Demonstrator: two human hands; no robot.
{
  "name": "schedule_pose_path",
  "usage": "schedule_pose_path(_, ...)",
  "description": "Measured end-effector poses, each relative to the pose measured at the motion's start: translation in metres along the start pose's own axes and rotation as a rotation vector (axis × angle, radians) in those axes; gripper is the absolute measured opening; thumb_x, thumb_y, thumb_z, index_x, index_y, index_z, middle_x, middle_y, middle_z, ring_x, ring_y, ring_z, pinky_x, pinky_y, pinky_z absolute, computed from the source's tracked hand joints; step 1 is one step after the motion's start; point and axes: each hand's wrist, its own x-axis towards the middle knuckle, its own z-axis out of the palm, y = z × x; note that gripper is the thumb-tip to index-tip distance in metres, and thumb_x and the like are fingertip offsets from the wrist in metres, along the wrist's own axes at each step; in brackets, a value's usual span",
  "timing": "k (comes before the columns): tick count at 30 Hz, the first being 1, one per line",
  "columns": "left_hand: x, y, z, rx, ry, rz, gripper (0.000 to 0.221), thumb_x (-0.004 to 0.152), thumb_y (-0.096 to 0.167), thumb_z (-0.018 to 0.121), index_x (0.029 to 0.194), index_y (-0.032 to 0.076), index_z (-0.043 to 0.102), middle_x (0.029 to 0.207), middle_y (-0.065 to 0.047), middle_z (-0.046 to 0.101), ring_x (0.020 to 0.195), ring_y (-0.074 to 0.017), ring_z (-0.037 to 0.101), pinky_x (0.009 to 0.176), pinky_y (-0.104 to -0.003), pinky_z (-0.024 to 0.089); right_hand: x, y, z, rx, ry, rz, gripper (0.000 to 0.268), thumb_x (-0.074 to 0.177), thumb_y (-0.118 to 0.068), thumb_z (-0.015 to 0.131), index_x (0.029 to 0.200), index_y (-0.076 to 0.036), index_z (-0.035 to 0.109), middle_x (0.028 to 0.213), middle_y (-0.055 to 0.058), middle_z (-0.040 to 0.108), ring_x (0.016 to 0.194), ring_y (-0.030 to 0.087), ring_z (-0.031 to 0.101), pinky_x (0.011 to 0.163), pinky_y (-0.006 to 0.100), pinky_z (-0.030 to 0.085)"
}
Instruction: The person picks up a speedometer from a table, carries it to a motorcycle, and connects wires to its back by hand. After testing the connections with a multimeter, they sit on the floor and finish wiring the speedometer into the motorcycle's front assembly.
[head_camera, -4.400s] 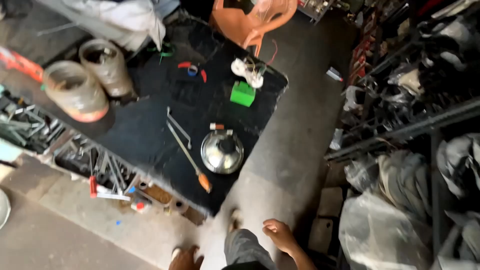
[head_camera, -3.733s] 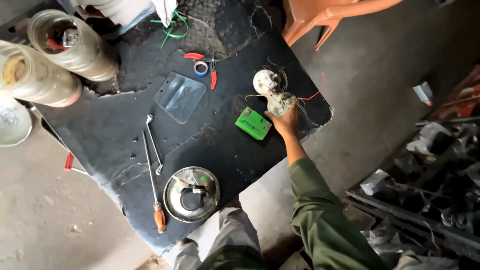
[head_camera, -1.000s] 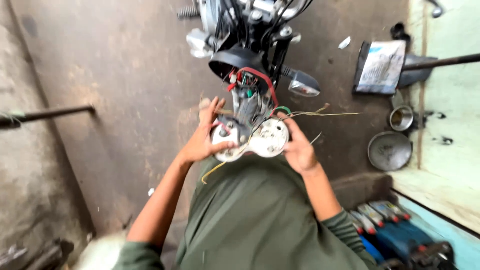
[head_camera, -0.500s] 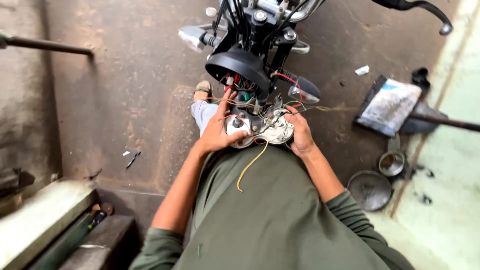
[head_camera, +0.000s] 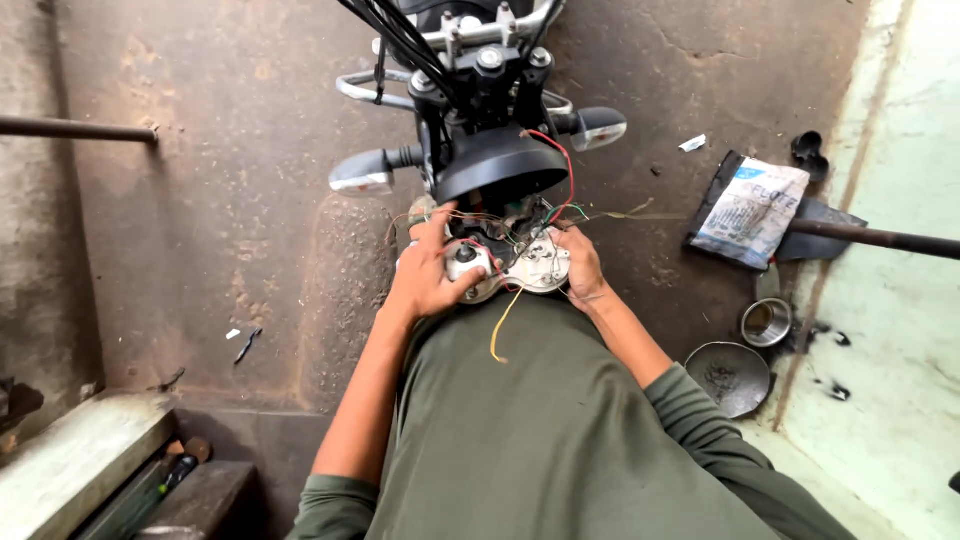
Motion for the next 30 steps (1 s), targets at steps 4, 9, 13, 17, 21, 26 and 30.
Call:
schedule_pose_path(4, 0.018, -0.009, -0.012, 0.055, -0.069, 0.108, 0.102, 0.077, 0.049, 0.079, 0.156, 0.007, 0.031, 0.144, -0.027, 0.057, 0.109, -0.0451, 0.067, 0.091, -0.049, 0.053, 0.011, 0.010, -0.005, -0.005, 0.065, -0.036, 0.035, 0.092, -0.019, 0.053, 0.122, -0.002, 0.058, 0.106, 0.010, 0.071, 0.097, 0.020, 0.070, 0.088, 0.034, 0.057)
schedule_pose_path(9, 0.021, -0.017, -0.036, 0.090, -0.172, 0.186, 0.101, 0.078, 0.050, 0.077, 0.157, 0.006, 0.031, 0.145, -0.027, 0.057, 0.110, -0.0471, 0.064, 0.090, -0.050, 0.053, 0.012, 0.045, -0.002, 0.056, 0.058, -0.052, 0.033, 0.094, -0.021, 0.050, 0.117, 0.000, 0.060, 0.104, 0.012, 0.072, 0.094, 0.021, 0.071, 0.087, 0.036, 0.057)
schedule_pose_path(13, 0.012, -0.051, -0.029, 0.099, -0.210, 0.222, 0.106, 0.077, 0.049, 0.078, 0.159, 0.005, 0.028, 0.144, -0.029, 0.055, 0.117, -0.0478, 0.062, 0.094, -0.050, 0.052, 0.004, 0.069, 0.007, 0.057, 0.133, -0.040, 0.032, 0.094, -0.019, 0.053, 0.120, -0.001, 0.058, 0.105, 0.010, 0.071, 0.096, 0.020, 0.070, 0.089, 0.035, 0.057)
schedule_pose_path(17, 0.003, -0.076, -0.017, 0.076, -0.224, 0.184, 0.110, 0.073, 0.044, 0.082, 0.160, 0.007, 0.026, 0.147, -0.028, 0.053, 0.124, -0.0469, 0.058, 0.098, -0.050, 0.050, 0.011, 0.103, -0.006, 0.030, 0.151, 0.001, 0.035, 0.094, -0.018, 0.055, 0.123, -0.001, 0.058, 0.108, 0.009, 0.071, 0.100, 0.019, 0.069, 0.092, 0.034, 0.055)
schedule_pose_path(21, -0.011, -0.094, 0.008, 0.109, -0.155, 0.155, 0.113, 0.071, 0.040, 0.084, 0.161, 0.009, 0.024, 0.148, -0.027, 0.053, 0.129, -0.0464, 0.055, 0.102, -0.049, 0.048, 0.029, 0.125, -0.033, -0.040, 0.109, -0.010, 0.037, 0.090, -0.015, 0.056, 0.125, -0.003, 0.058, 0.111, 0.006, 0.069, 0.104, 0.017, 0.067, 0.095, 0.030, 0.053)
schedule_pose_path(26, -0.016, -0.076, 0.027, 0.007, -0.068, 0.091, 0.109, 0.075, 0.038, 0.081, 0.163, 0.010, 0.024, 0.147, -0.023, 0.055, 0.134, -0.0428, 0.055, 0.109, -0.046, 0.046, 0.050, 0.147, -0.072, -0.155, 0.050, -0.064, 0.032, 0.091, -0.010, 0.059, 0.121, -0.001, 0.061, 0.107, 0.006, 0.066, 0.099, 0.015, 0.063, 0.090, 0.030, 0.050)
schedule_pose_path(30, -0.017, -0.070, 0.030, 0.093, 0.071, 0.062, 0.101, 0.075, 0.035, 0.084, 0.159, 0.010, 0.033, 0.141, -0.022, 0.057, 0.141, -0.0443, 0.046, 0.112, -0.050, 0.038, 0.076, 0.158, -0.064, -0.292, -0.053, -0.093, 0.024, 0.090, -0.006, 0.059, 0.113, 0.001, 0.061, 0.104, 0.004, 0.064, 0.096, 0.012, 0.059, 0.088, 0.027, 0.047)
